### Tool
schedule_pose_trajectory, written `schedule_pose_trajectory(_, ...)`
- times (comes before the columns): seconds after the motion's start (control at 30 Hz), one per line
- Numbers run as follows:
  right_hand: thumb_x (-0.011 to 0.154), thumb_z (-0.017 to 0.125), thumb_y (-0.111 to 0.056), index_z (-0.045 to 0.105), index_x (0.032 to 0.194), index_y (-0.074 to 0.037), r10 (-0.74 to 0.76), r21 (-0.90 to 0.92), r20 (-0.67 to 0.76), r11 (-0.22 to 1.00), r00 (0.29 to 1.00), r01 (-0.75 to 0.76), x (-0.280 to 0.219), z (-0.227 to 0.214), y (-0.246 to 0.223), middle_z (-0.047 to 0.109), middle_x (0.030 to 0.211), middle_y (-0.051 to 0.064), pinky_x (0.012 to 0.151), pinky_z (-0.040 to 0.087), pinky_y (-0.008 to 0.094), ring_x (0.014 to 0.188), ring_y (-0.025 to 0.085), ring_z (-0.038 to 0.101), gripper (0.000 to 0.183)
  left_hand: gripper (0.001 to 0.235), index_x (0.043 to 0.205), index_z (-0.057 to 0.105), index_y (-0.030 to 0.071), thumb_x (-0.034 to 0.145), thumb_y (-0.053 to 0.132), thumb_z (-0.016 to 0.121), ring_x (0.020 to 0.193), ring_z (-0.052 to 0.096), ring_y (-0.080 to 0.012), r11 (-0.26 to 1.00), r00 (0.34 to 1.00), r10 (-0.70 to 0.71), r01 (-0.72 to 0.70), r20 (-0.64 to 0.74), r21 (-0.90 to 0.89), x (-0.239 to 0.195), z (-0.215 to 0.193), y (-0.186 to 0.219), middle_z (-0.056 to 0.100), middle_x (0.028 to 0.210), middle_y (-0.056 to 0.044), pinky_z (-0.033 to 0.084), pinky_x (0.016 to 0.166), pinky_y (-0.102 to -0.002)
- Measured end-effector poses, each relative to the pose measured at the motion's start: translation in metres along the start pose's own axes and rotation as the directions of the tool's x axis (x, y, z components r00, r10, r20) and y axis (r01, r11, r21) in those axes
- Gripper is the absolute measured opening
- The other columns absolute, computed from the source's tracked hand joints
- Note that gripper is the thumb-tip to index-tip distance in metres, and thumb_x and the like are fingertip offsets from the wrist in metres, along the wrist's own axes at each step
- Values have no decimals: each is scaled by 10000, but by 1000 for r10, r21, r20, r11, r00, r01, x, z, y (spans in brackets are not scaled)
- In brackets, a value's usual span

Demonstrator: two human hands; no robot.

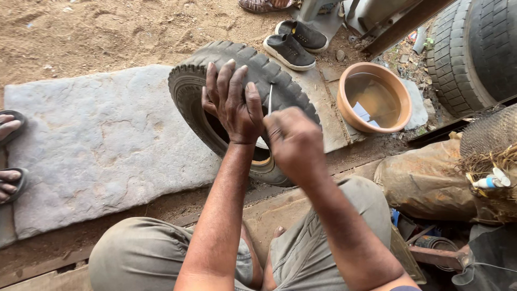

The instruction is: The person is repairing a motorcycle tire by using a metal tool to scrape and clean the tread surface. They hold the tire with their left hand and repeatedly scrape the rubber with the tool in their right hand, focusing on the grooves and surface texture.

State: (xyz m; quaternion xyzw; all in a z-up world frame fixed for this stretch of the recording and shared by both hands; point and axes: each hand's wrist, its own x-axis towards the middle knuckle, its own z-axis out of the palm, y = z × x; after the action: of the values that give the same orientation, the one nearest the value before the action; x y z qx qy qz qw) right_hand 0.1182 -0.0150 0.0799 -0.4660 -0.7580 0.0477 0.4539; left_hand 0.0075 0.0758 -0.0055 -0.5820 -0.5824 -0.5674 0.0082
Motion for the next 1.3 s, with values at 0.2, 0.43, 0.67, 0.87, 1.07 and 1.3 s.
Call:
schedule_pose_trajectory(0.2,1042,663,-172,705,1050,-22,121,-170,71,980,990,-107,-4,14,7,703,852,136,640,544,423,719,318,699,156,355,1264,705,178,1009,334,513,1561,292,-264,1000,1000,-25,25,7,15,12,12,-8,562,1498,-7,87,1251,-575)
schedule_pose_trajectory(0.43,1047,651,-194,698,1049,-39,70,-151,6,986,998,-68,2,31,11,709,838,127,600,534,419,690,320,700,162,339,1260,701,178,1037,334,499,1564,304,-264,998,999,-47,48,-16,46,20,18,-18,567,1489,-1,125,1254,-547)
schedule_pose_trajectory(0.67,1063,627,-182,690,1022,-47,88,-8,-2,996,996,-88,-6,29,2,714,854,120,629,567,366,710,236,713,155,351,1255,692,159,998,308,506,1568,329,-271,999,1000,-23,22,-13,-49,14,-6,-24,582,1475,-18,208,1254,-497)
schedule_pose_trajectory(0.87,1084,560,-176,648,938,-47,482,573,124,679,867,-459,7,6,51,645,770,40,523,456,246,598,101,561,214,379,1255,686,154,980,315,481,1563,339,-277,994,998,-5,11,55,-113,6,-36,-34,581,1483,-23,231,1251,-474)
schedule_pose_trajectory(1.07,1101,542,-263,596,904,-76,596,733,47,525,802,-433,2,10,95,604,745,5,509,432,226,561,79,529,277,372,1283,681,178,1027,364,486,1574,321,-278,991,992,94,-85,83,-102,-6,-37,-21,575,1489,-17,222,1274,-465)
schedule_pose_trajectory(1.3,1087,577,-298,613,893,-75,721,720,166,378,673,-582,-14,12,163,585,732,23,498,414,252,576,102,510,297,374,1292,679,189,1008,371,517,1564,324,-275,993,991,104,-99,88,-63,-18,-27,3,571,1485,-7,209,1254,-471)
